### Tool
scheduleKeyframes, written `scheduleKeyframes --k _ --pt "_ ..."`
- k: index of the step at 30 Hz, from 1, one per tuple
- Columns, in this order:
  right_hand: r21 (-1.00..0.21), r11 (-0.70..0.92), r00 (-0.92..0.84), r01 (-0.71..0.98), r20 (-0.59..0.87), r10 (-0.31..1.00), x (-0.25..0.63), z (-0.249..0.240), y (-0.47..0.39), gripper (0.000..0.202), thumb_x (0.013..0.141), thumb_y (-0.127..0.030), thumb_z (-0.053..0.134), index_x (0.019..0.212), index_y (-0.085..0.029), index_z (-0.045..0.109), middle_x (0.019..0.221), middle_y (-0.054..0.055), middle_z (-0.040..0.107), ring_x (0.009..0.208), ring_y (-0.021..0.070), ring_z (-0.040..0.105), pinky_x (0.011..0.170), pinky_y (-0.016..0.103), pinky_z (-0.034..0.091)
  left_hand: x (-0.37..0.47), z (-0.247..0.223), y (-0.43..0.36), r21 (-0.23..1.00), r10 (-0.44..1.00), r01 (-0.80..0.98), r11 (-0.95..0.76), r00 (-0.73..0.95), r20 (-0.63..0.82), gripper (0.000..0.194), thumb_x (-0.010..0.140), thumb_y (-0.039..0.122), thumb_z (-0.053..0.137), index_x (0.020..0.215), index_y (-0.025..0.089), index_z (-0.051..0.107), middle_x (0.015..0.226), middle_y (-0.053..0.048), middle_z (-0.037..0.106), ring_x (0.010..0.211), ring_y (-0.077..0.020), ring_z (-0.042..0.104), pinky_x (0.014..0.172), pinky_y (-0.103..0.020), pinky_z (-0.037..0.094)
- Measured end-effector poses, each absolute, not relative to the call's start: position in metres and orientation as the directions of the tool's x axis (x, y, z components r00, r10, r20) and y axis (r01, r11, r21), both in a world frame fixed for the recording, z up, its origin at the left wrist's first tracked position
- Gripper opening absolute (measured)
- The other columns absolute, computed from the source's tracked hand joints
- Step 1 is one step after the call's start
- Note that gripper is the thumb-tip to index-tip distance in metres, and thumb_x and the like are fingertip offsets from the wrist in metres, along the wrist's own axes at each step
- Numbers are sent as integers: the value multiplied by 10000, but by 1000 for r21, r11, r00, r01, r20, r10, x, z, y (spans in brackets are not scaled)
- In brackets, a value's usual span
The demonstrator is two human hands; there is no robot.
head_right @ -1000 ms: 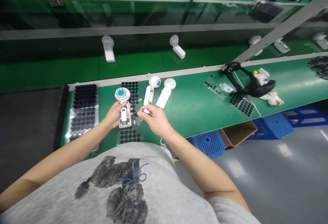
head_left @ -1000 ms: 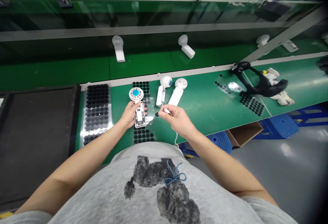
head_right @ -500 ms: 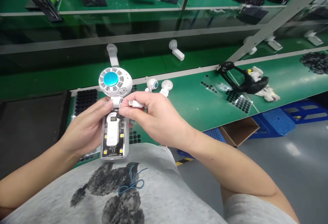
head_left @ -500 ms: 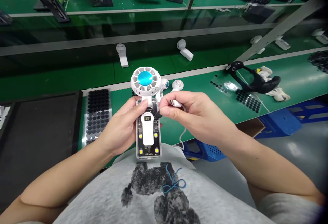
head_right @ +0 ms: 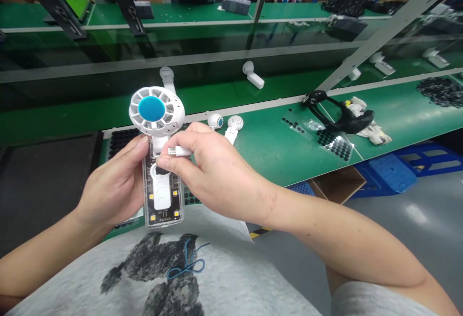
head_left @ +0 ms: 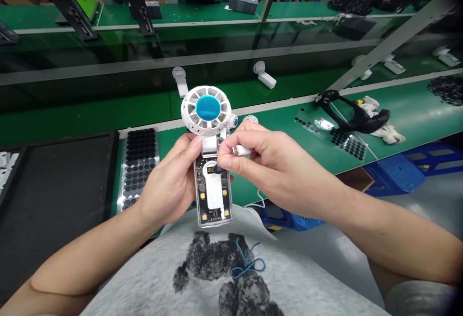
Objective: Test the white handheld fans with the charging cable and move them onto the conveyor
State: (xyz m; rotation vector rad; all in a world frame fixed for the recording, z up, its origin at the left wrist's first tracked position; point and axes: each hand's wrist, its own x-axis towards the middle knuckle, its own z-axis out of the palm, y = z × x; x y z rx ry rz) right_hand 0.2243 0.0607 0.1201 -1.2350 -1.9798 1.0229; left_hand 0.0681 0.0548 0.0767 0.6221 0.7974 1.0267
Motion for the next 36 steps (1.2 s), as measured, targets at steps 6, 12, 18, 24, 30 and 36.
scheduleKeyframes --k 6,12,18,24,30,36 --pt "-832 296 -388 469 107 915 219 119 58 120 829 -203 576 719 -216 623 720 -10 497 684 127 495 598 253 416 66 79 53 794 928 -487 364 265 -263 111 876 255 453 858 193 542 827 -19 605 759 -164 610 663 -285 541" --pt "-815 307 -400 492 101 911 215 118 57 103 825 -198 582 731 -206 623 705 -14 484 669 120 496 591 250 406 63 79 53 803 929 -472 364 250 -274 128 883 256 446 896 184 551 855 -24 595 779 -149 597 633 -229 514" --pt "-793 331 -411 512 113 905 213 117 58 107 827 -209 581 724 -213 610 691 -12 477 686 134 497 598 260 404 62 78 55 794 924 -476 378 253 -288 119 873 286 476 846 191 543 833 -14 589 776 -155 601 640 -235 513" --pt "-771 346 -420 534 113 900 210 115 59 125 836 -214 573 714 -208 597 692 -10 476 702 140 493 609 263 400 61 78 56 776 923 -503 380 254 -287 103 871 263 475 903 197 549 867 -19 600 832 -175 616 732 -286 520" --pt "-761 357 -414 541 129 901 208 113 60 115 847 -211 555 737 -208 590 701 -13 476 725 143 494 627 263 397 60 78 56 773 923 -507 382 254 -290 93 867 271 483 869 193 533 856 -21 606 825 -174 616 735 -285 518" --pt "-732 380 -432 565 130 892 208 115 59 125 843 -192 552 723 -212 578 685 -13 462 705 142 482 603 261 383 60 78 55 772 917 -498 395 260 -302 93 869 273 477 864 195 527 841 -15 602 814 -168 614 729 -279 518"
